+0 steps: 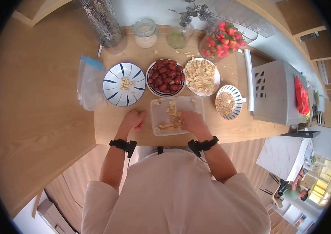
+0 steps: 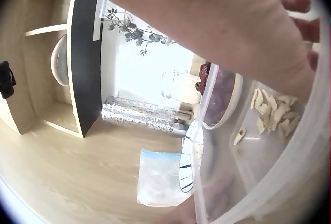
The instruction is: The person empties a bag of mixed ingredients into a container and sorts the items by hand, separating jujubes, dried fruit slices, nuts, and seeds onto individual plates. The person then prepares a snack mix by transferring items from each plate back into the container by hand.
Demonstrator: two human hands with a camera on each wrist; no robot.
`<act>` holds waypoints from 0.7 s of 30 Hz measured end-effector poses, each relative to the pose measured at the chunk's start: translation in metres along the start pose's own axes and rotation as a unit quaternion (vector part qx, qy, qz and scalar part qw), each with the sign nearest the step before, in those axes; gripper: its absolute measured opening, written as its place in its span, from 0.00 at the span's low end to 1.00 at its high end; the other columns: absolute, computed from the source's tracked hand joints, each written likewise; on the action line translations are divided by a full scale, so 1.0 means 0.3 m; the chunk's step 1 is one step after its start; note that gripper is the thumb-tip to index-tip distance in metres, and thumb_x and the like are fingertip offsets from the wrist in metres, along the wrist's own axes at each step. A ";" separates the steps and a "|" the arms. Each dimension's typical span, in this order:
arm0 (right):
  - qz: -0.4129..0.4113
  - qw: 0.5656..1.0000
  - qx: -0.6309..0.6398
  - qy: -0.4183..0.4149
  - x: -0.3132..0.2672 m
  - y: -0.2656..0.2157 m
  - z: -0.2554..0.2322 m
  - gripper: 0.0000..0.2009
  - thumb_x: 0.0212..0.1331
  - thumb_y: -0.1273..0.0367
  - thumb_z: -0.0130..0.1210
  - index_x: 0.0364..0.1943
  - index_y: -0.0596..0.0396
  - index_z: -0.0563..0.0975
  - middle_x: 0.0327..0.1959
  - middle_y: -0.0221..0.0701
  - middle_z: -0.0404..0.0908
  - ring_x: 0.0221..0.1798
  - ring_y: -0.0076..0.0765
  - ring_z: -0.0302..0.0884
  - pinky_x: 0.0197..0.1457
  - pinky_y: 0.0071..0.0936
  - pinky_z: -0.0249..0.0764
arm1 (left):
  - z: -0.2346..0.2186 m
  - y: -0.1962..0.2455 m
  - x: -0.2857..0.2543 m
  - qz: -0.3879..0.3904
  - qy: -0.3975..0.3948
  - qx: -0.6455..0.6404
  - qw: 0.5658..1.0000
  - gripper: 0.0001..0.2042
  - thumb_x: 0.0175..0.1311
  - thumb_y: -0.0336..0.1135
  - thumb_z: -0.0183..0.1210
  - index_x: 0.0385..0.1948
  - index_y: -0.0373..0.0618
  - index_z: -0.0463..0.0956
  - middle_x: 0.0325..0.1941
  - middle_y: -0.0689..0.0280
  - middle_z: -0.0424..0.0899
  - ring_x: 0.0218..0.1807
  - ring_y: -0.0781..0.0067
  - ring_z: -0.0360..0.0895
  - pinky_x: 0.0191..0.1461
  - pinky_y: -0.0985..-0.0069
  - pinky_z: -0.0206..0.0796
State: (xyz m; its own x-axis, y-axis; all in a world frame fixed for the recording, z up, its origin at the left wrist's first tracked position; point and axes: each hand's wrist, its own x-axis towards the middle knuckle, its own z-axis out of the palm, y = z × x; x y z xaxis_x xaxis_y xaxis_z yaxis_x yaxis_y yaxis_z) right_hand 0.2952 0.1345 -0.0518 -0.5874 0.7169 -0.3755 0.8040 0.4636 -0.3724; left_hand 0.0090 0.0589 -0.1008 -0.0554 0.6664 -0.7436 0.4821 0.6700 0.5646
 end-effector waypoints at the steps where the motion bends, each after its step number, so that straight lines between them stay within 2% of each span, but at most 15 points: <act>1: 0.008 1.000 -0.011 -0.008 0.008 -0.001 0.007 0.06 0.52 0.68 0.59 0.34 0.48 0.79 0.28 0.36 0.82 0.38 0.50 0.81 0.41 0.46 0.76 | 0.000 0.001 0.000 0.001 0.000 0.002 1.000 0.35 0.68 0.59 0.43 0.06 0.39 0.74 0.08 0.60 0.75 0.14 0.67 0.76 0.26 0.71 0.72; 9: 0.013 1.000 -0.004 0.019 0.038 0.024 0.049 0.06 0.52 0.69 0.58 0.35 0.48 0.79 0.28 0.37 0.83 0.39 0.49 0.82 0.41 0.45 0.76 | 0.013 -0.013 0.004 -0.003 0.009 -0.032 0.999 0.35 0.68 0.58 0.44 0.06 0.38 0.74 0.08 0.59 0.75 0.14 0.67 0.77 0.25 0.71 0.72; 11: 0.052 0.997 -0.052 0.000 0.042 -0.001 0.021 0.06 0.52 0.69 0.57 0.35 0.48 0.79 0.29 0.37 0.83 0.40 0.49 0.82 0.41 0.46 0.76 | 0.006 -0.013 -0.005 0.004 0.010 -0.032 0.999 0.35 0.68 0.58 0.45 0.06 0.38 0.74 0.08 0.59 0.76 0.14 0.67 0.76 0.24 0.71 0.71; 15: 0.023 0.999 -0.042 -0.007 0.013 0.025 0.007 0.05 0.55 0.71 0.54 0.35 0.49 0.79 0.34 0.39 0.84 0.41 0.49 0.82 0.39 0.47 0.75 | 0.019 -0.028 0.011 0.016 0.009 -0.022 1.000 0.34 0.69 0.57 0.45 0.06 0.38 0.74 0.09 0.59 0.75 0.12 0.67 0.75 0.22 0.71 0.69; 17: -0.006 0.999 -0.023 -0.031 0.012 0.007 0.003 0.10 0.49 0.62 0.63 0.34 0.48 0.79 0.33 0.35 0.84 0.42 0.48 0.82 0.42 0.46 0.75 | 0.025 -0.032 0.019 0.016 -0.003 -0.042 0.999 0.34 0.68 0.57 0.45 0.06 0.39 0.74 0.08 0.59 0.75 0.12 0.67 0.74 0.22 0.71 0.69; 21: 0.020 0.999 -0.024 -0.038 0.048 -0.008 0.054 0.11 0.48 0.60 0.64 0.34 0.47 0.80 0.34 0.33 0.84 0.43 0.47 0.81 0.43 0.45 0.75 | 0.012 -0.033 0.008 0.004 0.010 -0.054 0.998 0.33 0.67 0.57 0.46 0.06 0.40 0.73 0.08 0.60 0.74 0.12 0.68 0.74 0.22 0.70 0.68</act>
State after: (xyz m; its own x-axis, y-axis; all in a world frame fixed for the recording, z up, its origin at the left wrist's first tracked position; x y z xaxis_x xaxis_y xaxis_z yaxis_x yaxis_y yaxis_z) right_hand 0.2834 0.1352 -0.0702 -0.5586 0.6950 -0.4527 0.8294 0.4608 -0.3160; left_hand 0.0072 0.0527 -0.1093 -0.0699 0.6783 -0.7315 0.3856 0.6946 0.6073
